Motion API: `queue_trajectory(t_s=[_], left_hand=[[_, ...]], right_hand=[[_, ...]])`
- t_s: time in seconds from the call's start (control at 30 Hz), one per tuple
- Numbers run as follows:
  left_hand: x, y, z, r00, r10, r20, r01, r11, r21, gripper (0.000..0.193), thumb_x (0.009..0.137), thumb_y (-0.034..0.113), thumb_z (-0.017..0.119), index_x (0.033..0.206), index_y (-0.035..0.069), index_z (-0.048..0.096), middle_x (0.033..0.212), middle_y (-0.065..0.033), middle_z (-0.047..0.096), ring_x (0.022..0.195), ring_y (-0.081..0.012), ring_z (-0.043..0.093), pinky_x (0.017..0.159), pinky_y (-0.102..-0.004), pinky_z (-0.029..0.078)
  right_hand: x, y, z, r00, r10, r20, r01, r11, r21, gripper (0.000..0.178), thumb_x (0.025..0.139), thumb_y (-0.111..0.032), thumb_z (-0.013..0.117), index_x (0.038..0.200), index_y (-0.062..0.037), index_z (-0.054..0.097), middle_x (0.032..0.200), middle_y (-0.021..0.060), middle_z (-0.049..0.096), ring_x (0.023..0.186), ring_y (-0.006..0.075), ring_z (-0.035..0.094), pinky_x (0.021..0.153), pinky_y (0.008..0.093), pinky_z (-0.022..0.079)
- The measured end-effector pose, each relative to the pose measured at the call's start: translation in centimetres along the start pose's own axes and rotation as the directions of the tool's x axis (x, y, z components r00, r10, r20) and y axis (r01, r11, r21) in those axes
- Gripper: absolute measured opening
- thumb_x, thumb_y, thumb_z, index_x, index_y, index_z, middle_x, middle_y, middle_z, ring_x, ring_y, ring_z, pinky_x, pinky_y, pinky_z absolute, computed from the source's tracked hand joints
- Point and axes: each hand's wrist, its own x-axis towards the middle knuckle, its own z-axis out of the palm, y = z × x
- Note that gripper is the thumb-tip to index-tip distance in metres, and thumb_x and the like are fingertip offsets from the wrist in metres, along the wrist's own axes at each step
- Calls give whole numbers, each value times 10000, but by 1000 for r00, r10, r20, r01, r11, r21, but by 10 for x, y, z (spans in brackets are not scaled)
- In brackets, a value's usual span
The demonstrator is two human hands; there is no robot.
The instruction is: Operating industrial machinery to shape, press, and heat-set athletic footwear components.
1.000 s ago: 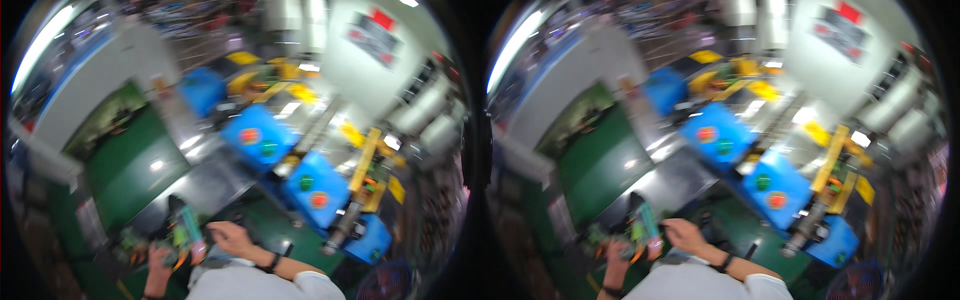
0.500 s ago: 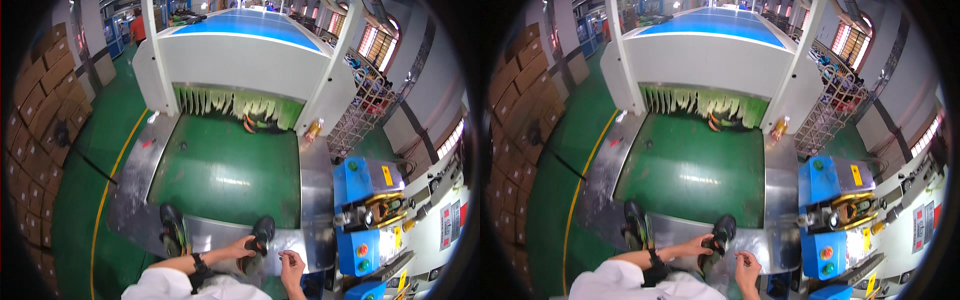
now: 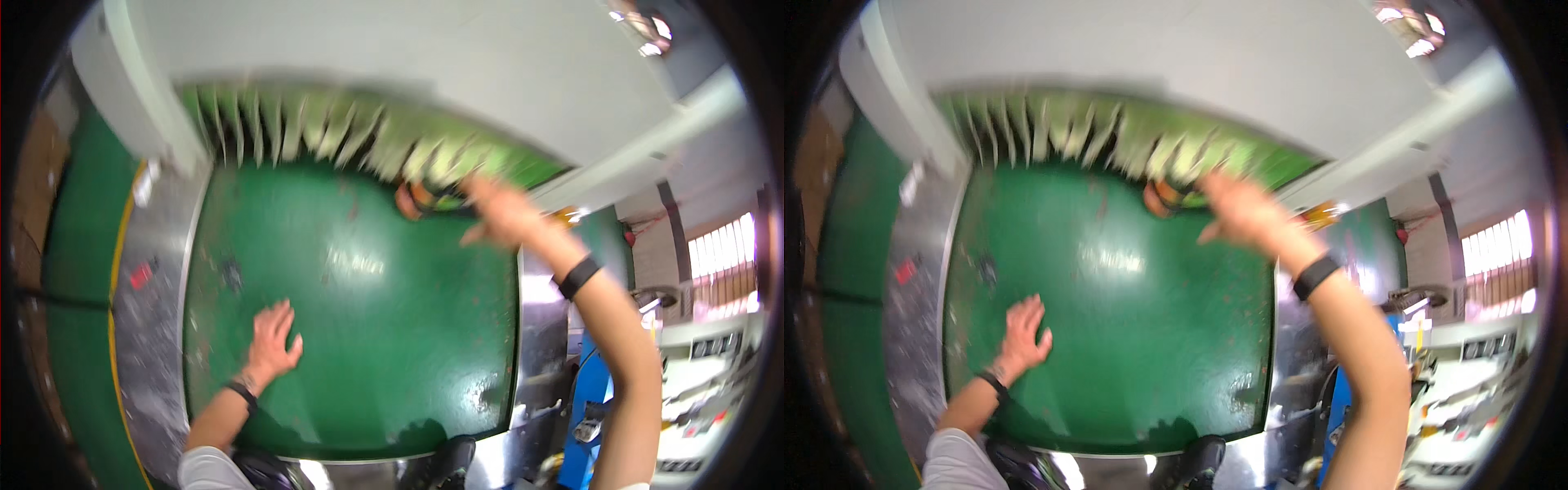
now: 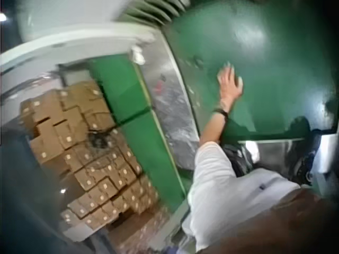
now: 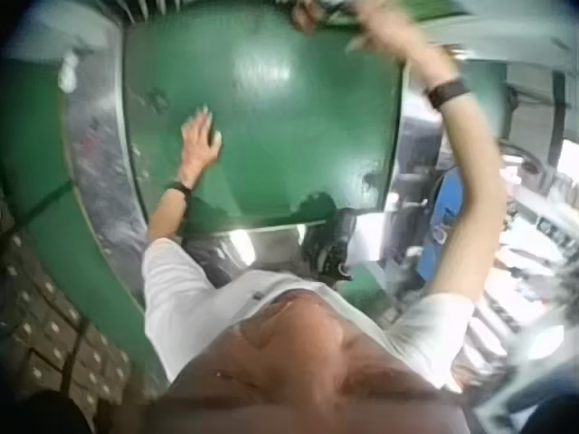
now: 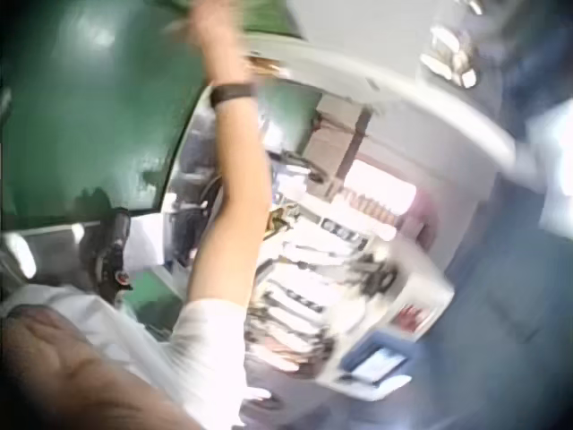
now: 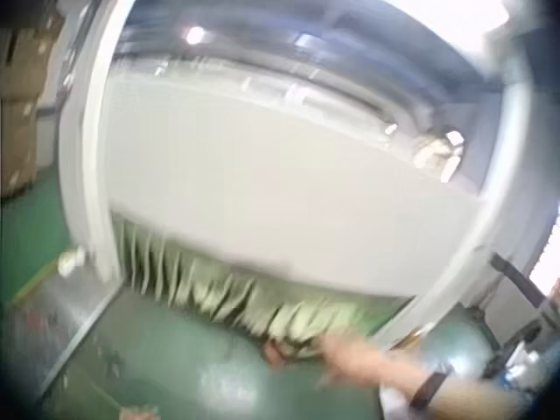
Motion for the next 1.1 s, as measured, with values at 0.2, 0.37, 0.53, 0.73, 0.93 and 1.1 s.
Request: queue_trajectory(t_s=[0.2,0.37,0.53,0.73,0.93,1.1], left_hand=[[23,-2,-1,999,-6,-41,0,989,-149,486,758,123,576,1217,-26,510,1349,-202,484,1244,-373,460,1035,-517,348],[-3,-7,-6,998,4,-57,-5,1000,-18,487,719,177,598,1167,-9,552,1310,-170,524,1217,-325,499,1026,-486,378],[14,34,23,945,-316,-79,301,940,-160,498,823,323,589,1195,-4,536,1336,-186,503,1244,-314,480,1060,-454,355],[8,253,-98,101,526,845,980,94,-176,985,865,742,362,1490,14,140,1416,-304,361,1242,-357,476,1054,-452,389],[-53,364,-150,587,460,667,804,-428,-413,542,899,287,522,1312,-58,457,1167,-204,620,992,-285,652,914,-393,526],[-105,423,-126,597,581,554,798,-358,-484,679,813,295,573,1346,-88,399,1207,-228,594,1051,-350,624,939,-432,504]], right_hand=[[118,43,22,972,223,80,-207,963,-172,674,605,-494,815,1042,-19,620,944,233,655,912,397,630,766,456,507],[-13,-27,98,968,161,-195,-181,980,-89,722,656,-433,794,1172,-16,509,809,182,632,721,393,613,627,481,495],[-235,-156,38,583,800,-139,-431,450,782,396,686,-256,815,952,-8,658,782,100,697,685,147,662,647,308,530],[-391,-236,-96,895,350,-276,-75,728,682,299,657,-170,764,910,-41,671,826,58,704,797,218,695,734,323,565],[-488,-295,-98,811,-28,-585,47,999,18,344,750,-132,680,1087,-178,623,1257,93,575,1176,240,544,1036,492,400],[-593,-366,34,614,785,-81,262,-106,959,946,738,-227,818,1451,-45,223,1426,111,376,1229,219,464,1035,389,378]])
